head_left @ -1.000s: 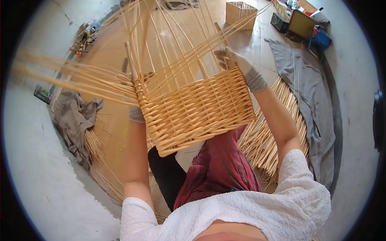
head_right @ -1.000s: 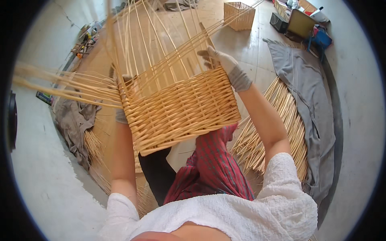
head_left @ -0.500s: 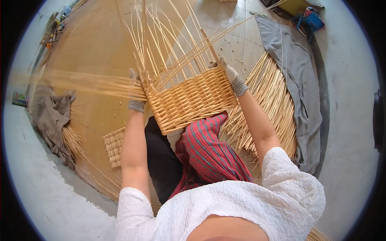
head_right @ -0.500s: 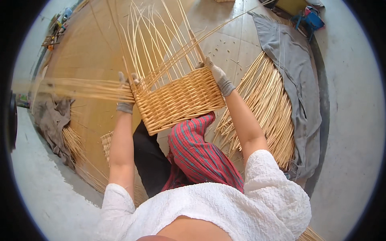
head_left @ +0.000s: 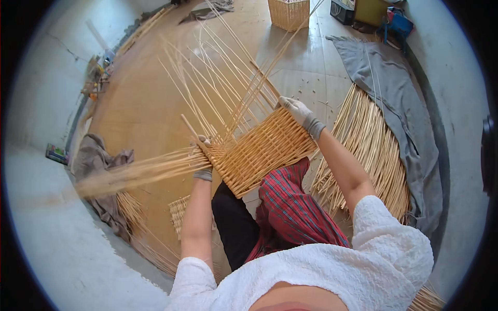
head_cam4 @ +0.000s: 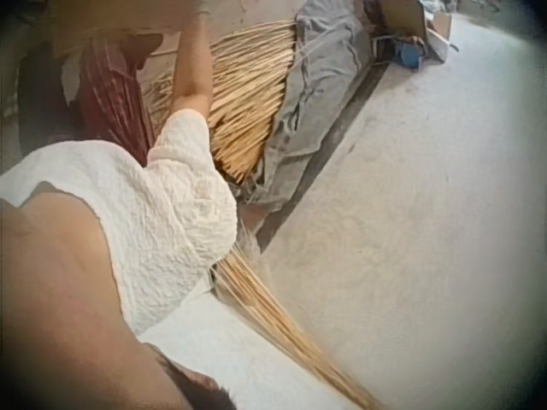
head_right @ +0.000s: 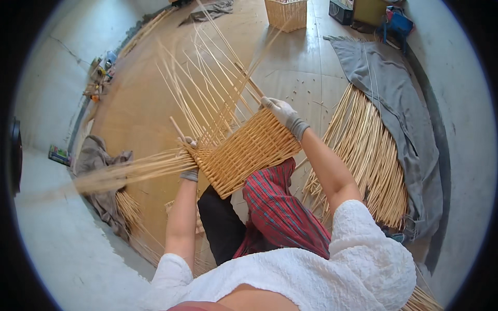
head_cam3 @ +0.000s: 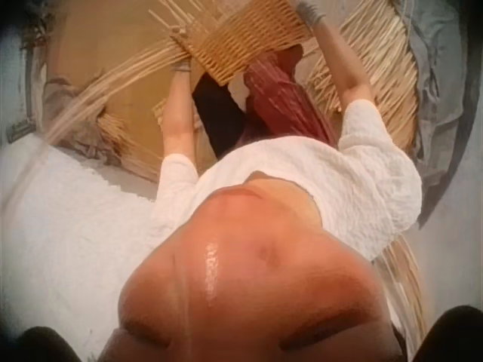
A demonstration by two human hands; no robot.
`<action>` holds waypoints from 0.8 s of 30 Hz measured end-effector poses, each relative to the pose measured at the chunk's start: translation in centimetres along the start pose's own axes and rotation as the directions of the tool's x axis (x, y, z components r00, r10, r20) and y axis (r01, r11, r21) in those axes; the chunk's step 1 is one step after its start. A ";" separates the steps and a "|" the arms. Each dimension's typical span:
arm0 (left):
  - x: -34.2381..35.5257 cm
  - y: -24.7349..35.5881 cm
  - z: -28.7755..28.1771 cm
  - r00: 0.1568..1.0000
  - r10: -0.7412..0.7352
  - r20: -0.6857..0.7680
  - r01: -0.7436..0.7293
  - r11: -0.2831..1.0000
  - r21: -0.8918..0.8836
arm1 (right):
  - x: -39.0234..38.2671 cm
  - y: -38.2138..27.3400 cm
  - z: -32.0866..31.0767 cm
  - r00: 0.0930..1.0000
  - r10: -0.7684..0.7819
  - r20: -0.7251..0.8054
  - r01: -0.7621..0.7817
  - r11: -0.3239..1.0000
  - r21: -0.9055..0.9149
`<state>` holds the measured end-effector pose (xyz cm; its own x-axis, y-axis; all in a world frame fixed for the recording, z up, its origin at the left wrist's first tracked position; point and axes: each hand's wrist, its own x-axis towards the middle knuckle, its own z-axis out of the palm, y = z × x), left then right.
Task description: The person weaves a basket by hand, interlacing thin bamboo strips through a vertical frame. They manipulate the strips to form a tight weave, occasionally adjusting the basket's position and checking the alignment of the materials.
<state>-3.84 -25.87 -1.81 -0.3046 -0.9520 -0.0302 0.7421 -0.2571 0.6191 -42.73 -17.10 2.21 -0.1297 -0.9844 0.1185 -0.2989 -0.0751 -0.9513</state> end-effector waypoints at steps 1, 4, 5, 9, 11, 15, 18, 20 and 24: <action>-0.4 1.0 -0.1 1.000 -0.004 -0.001 0.004 1.000 -0.025 | -0.2 -1.4 -0.3 0.999 -0.021 -0.035 0.020 0.999 -0.039; -2.5 3.2 1.8 0.970 0.176 0.168 -0.202 0.967 0.154 | -1.7 -5.1 0.0 0.988 -0.080 -0.135 0.078 0.997 -0.018; -3.1 3.8 2.6 0.953 0.266 0.144 -0.289 0.940 0.180 | -2.5 -6.6 0.3 0.973 -0.175 -0.148 0.175 0.984 -0.014; -6.4 6.8 7.2 0.882 0.278 0.382 -0.325 0.943 0.065 | -7.2 -10.7 -0.7 0.896 -0.393 -0.208 0.408 0.913 0.031; -8.0 8.7 8.7 0.882 0.167 0.442 -0.189 0.982 0.006 | -9.2 -11.2 -0.6 0.879 -0.409 -0.246 0.435 0.899 0.060; -13.2 9.2 7.2 0.939 0.163 0.303 -0.213 0.967 0.141 | -14.1 -7.3 1.9 0.872 -0.355 -0.338 0.413 0.903 0.116; -16.0 6.8 10.3 0.978 0.107 0.181 -0.135 0.980 0.147 | -16.2 -2.5 3.6 0.913 -0.186 -0.363 0.287 0.926 0.247; -15.2 6.2 9.7 0.990 -0.016 0.138 -0.002 0.991 0.132 | -16.1 -1.3 3.5 0.919 -0.119 -0.377 0.227 0.940 0.256; -16.0 5.7 11.3 0.998 0.032 0.052 -0.042 0.977 0.209 | -15.5 -0.2 3.6 0.909 -0.195 -0.368 0.268 0.950 0.159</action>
<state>-1.50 -10.22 11.05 -0.3112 -0.9499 0.0306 0.6133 -0.1761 0.7699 -37.25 -2.38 -0.45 -0.4074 -0.8221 0.3977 -0.1683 -0.3604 -0.9175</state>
